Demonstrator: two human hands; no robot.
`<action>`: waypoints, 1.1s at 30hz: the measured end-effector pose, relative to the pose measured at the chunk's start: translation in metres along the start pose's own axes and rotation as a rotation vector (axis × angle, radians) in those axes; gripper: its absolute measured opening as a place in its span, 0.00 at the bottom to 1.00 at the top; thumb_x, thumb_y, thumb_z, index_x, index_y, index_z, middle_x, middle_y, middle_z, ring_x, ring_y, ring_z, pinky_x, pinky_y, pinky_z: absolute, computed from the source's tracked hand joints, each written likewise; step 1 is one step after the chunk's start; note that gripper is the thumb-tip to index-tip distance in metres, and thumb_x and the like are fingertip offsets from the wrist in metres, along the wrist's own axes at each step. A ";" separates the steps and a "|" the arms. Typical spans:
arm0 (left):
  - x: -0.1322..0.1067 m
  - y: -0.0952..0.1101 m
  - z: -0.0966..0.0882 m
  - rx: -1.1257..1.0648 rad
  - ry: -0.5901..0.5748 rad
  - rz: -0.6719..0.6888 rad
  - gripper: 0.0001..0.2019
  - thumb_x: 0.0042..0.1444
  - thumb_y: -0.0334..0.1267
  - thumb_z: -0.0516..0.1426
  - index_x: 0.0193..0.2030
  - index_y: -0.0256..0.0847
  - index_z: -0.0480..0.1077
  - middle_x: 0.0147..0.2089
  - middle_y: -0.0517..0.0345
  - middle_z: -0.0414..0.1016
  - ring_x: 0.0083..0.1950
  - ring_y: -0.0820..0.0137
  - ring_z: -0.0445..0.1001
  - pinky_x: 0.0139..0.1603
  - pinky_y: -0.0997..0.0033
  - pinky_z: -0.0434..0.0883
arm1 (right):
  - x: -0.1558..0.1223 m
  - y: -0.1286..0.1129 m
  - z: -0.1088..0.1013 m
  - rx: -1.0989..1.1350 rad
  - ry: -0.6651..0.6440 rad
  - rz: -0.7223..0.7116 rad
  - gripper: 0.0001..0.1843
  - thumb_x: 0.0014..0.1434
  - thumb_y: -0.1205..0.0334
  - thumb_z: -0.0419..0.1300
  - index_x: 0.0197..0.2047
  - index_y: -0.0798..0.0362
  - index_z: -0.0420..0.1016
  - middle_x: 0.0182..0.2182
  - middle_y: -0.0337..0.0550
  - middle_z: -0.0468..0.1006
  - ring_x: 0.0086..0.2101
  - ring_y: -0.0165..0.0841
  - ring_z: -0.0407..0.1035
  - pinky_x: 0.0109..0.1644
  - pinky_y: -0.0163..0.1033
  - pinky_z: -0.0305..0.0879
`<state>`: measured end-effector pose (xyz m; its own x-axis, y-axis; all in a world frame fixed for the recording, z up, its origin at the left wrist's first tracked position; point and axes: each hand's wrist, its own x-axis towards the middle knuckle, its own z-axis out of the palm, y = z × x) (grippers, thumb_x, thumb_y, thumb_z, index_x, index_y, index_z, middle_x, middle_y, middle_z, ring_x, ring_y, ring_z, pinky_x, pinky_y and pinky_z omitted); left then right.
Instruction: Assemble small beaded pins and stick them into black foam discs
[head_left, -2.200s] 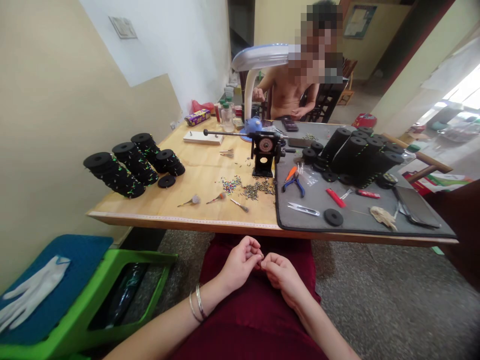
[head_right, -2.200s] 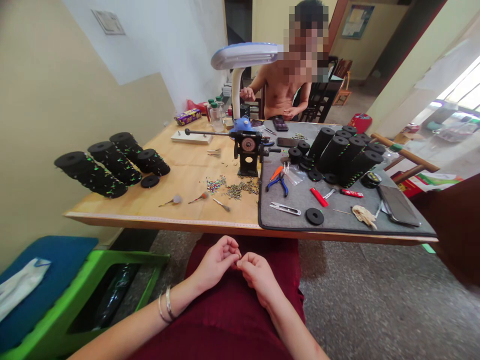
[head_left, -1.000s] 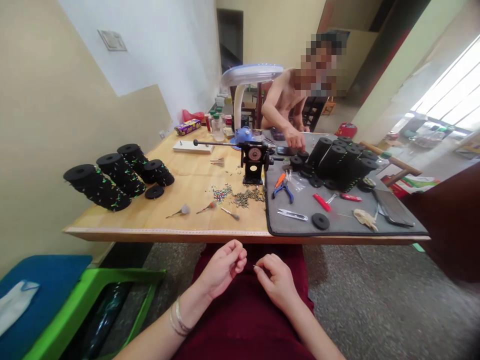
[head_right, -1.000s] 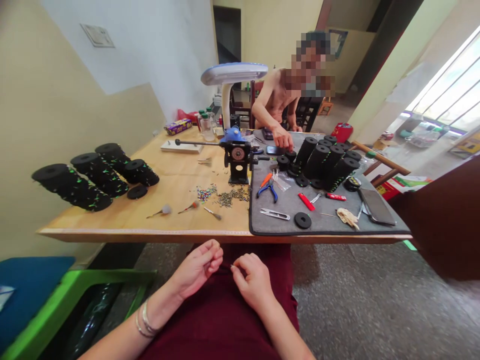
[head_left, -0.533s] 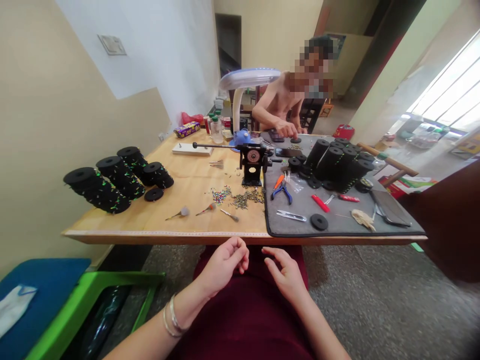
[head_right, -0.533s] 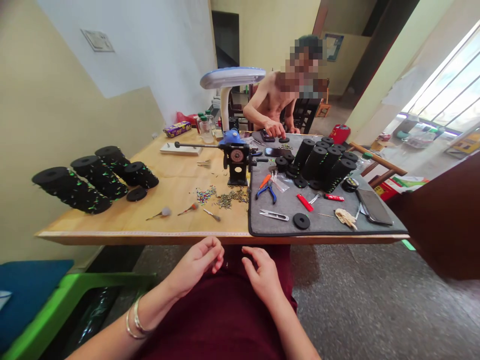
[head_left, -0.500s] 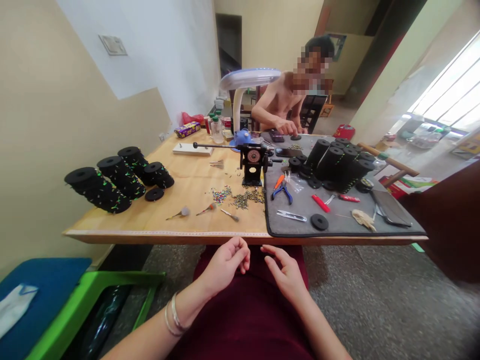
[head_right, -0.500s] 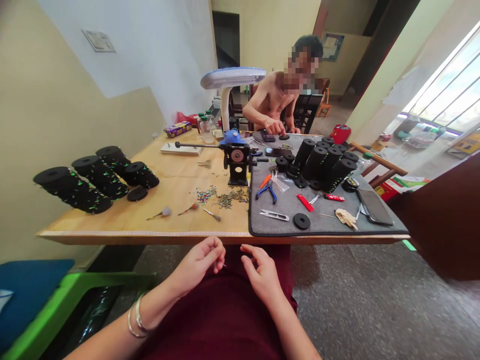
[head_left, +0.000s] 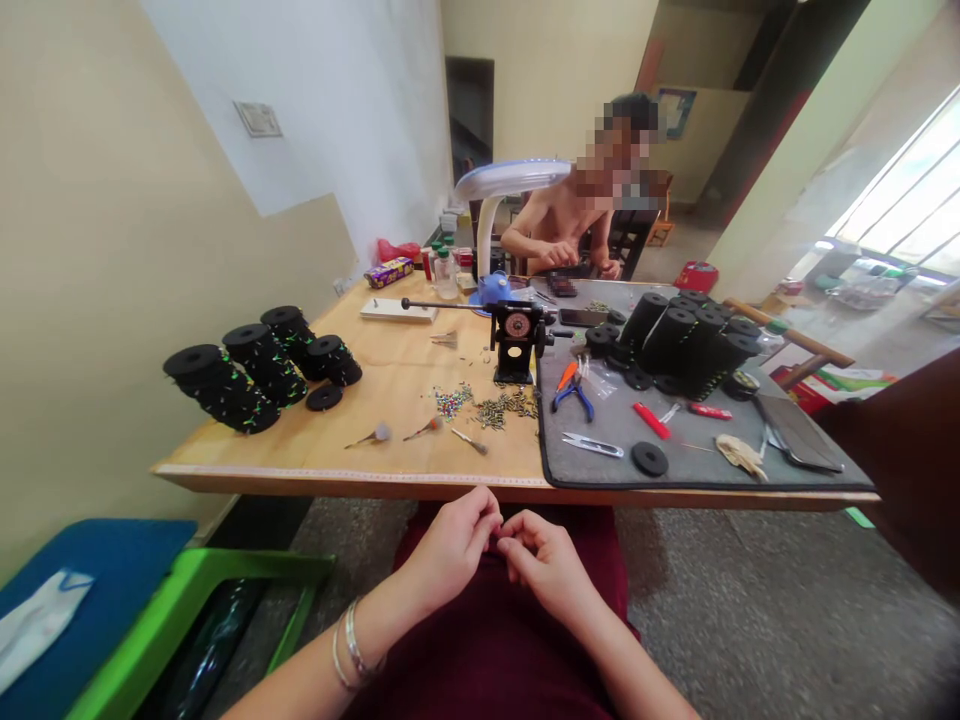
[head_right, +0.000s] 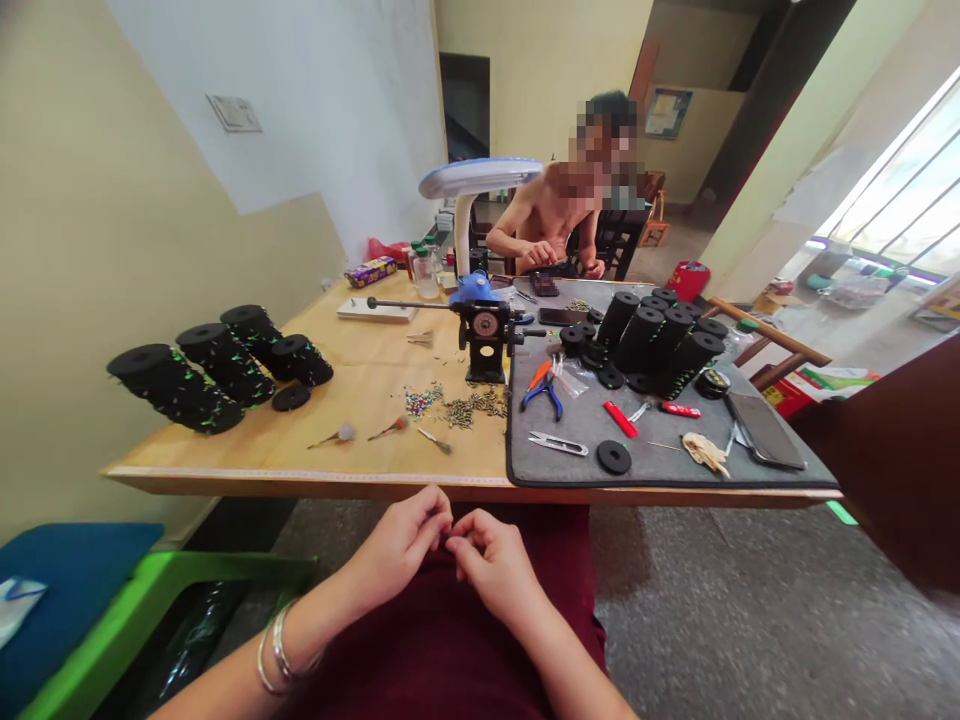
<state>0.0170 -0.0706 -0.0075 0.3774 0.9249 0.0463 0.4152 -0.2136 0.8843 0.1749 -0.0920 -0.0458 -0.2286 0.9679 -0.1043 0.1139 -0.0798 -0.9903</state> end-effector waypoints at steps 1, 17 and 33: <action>0.000 -0.001 0.001 0.009 -0.006 0.003 0.07 0.58 0.34 0.48 0.29 0.40 0.61 0.24 0.63 0.64 0.26 0.74 0.62 0.28 0.75 0.60 | -0.001 0.000 0.000 -0.045 0.005 -0.016 0.07 0.55 0.60 0.58 0.30 0.55 0.70 0.15 0.32 0.67 0.17 0.24 0.58 0.23 0.30 0.55; 0.078 -0.047 -0.042 0.862 0.141 0.321 0.09 0.55 0.27 0.52 0.41 0.37 0.70 0.45 0.46 0.70 0.48 0.59 0.65 0.49 0.58 0.64 | -0.004 0.022 -0.014 0.453 0.295 0.130 0.17 0.50 0.49 0.63 0.28 0.53 0.63 0.07 0.23 0.55 0.11 0.19 0.41 0.16 0.28 0.35; 0.084 -0.026 -0.043 0.801 0.004 0.250 0.07 0.57 0.29 0.47 0.33 0.38 0.65 0.33 0.50 0.69 0.38 0.61 0.68 0.41 0.60 0.65 | -0.006 0.015 -0.022 0.704 0.354 0.175 0.14 0.46 0.55 0.68 0.27 0.54 0.68 0.21 0.34 0.73 0.13 0.17 0.48 0.15 0.26 0.39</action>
<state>0.0020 0.0261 -0.0069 0.5340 0.8214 0.2002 0.7827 -0.5698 0.2502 0.1988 -0.0938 -0.0583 0.0699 0.9362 -0.3445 -0.5434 -0.2539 -0.8002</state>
